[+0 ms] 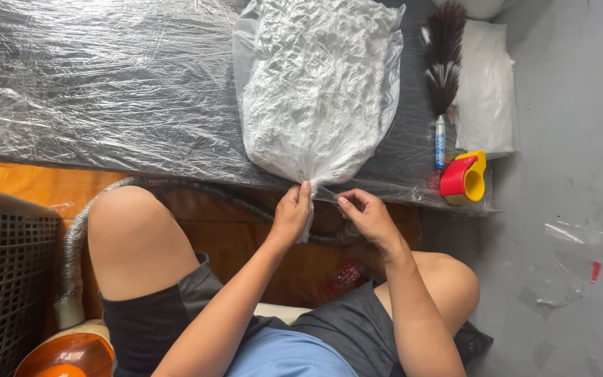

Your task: The person places a white item wrapped in bubble wrap onto a table covered with plastic wrap. They smooth the bubble wrap, tie the plastic bag closed, and then use a roll of tape to secure the package.

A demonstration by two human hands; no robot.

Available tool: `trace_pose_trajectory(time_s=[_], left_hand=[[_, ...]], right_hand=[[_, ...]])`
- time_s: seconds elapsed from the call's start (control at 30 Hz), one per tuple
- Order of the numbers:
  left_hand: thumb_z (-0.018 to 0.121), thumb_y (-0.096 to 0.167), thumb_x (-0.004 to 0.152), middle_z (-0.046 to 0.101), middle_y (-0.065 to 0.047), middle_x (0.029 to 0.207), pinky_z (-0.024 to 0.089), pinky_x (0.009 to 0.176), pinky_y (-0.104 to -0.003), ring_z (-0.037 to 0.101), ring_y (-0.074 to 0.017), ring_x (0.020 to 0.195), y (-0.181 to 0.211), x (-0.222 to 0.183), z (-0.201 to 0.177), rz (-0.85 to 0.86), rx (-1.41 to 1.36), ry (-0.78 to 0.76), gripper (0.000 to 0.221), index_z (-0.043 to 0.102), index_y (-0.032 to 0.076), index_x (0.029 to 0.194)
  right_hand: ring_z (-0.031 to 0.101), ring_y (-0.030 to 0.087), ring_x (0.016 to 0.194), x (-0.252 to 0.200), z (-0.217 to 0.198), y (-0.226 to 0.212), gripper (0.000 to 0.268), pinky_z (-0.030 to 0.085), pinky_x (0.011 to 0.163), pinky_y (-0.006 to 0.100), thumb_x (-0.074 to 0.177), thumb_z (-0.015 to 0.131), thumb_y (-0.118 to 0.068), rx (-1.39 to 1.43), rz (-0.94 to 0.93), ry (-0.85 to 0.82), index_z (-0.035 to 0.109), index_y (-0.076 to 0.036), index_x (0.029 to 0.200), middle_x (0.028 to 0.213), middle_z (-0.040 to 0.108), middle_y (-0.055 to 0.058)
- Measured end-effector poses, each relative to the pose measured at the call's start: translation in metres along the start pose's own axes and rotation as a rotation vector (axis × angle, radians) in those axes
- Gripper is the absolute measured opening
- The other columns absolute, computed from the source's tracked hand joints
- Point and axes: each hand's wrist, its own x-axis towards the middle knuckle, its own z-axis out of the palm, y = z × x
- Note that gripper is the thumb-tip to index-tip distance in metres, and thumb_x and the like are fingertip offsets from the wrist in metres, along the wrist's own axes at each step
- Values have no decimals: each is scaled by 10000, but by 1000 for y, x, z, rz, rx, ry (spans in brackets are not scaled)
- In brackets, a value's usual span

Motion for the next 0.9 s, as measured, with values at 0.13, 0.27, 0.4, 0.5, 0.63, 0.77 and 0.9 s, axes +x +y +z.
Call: trace_pose_trajectory(time_s=[0.13, 0.27, 0.4, 0.5, 0.63, 0.77, 0.9], left_hand=[[401, 620, 1040, 743, -222, 892, 544, 879, -512, 696, -413, 1060, 5, -2, -6, -41, 89, -28, 650, 741, 78, 925], [432, 599, 1048, 742, -232, 876, 542, 863, -516, 705, -415, 1033, -1, -7, -1, -43, 17, -5, 651, 765, 50, 937], [477, 587, 1041, 792, -165, 1005, 599, 798, -411, 747, -287, 996, 3, -24, -2, -202, -177, -69, 640, 782, 27, 1089], [516, 560, 1038, 788, -141, 1002, 612, 731, -367, 746, -231, 924, -12, -25, 1, -311, -290, -97, 627, 752, -13, 1139], [528, 518, 1045, 751, -136, 959, 600, 723, -348, 702, -197, 872, -6, -35, 5, -422, -486, -97, 594, 715, -39, 1140], [566, 467, 1030, 619, -28, 778, 526, 521, -234, 590, -105, 569, 25, -61, -1, -473, -764, -81, 511, 648, -34, 1088], [586, 448, 1033, 545, -31, 664, 467, 437, -240, 543, -114, 478, 36, -72, -3, -466, -950, -73, 486, 680, -28, 1055]], right_hand=[[726, 194, 792, 0, -9, -2, 219, 608, 705, 356, 978, 672, -227, -254, -24, -78, 785, -107, 1122, 873, 765, 136], [772, 261, 854, 1, 0, 14, 234, 617, 723, 400, 986, 660, -262, -333, 60, -92, 777, -122, 1134, 920, 779, 180], [761, 252, 825, 14, 34, 61, 281, 630, 725, 379, 989, 618, -249, -151, 215, -133, 725, -46, 1151, 883, 769, 187], [727, 281, 978, 21, 61, 59, 310, 608, 834, 417, 972, 644, -275, -115, 199, -155, 718, -95, 1213, 1032, 757, 176], [644, 311, 1218, 26, 84, 82, 475, 524, 1024, 425, 918, 758, -328, 68, 161, -146, 694, -162, 1358, 1317, 697, 154], [736, 271, 937, 43, 81, 127, 529, 632, 749, 358, 846, 773, -86, 475, 262, -172, 657, -91, 1362, 1136, 738, 183], [740, 265, 886, 49, 75, 113, 356, 615, 727, 372, 838, 725, -169, 162, 253, -185, 669, -116, 1186, 1008, 727, 141]])
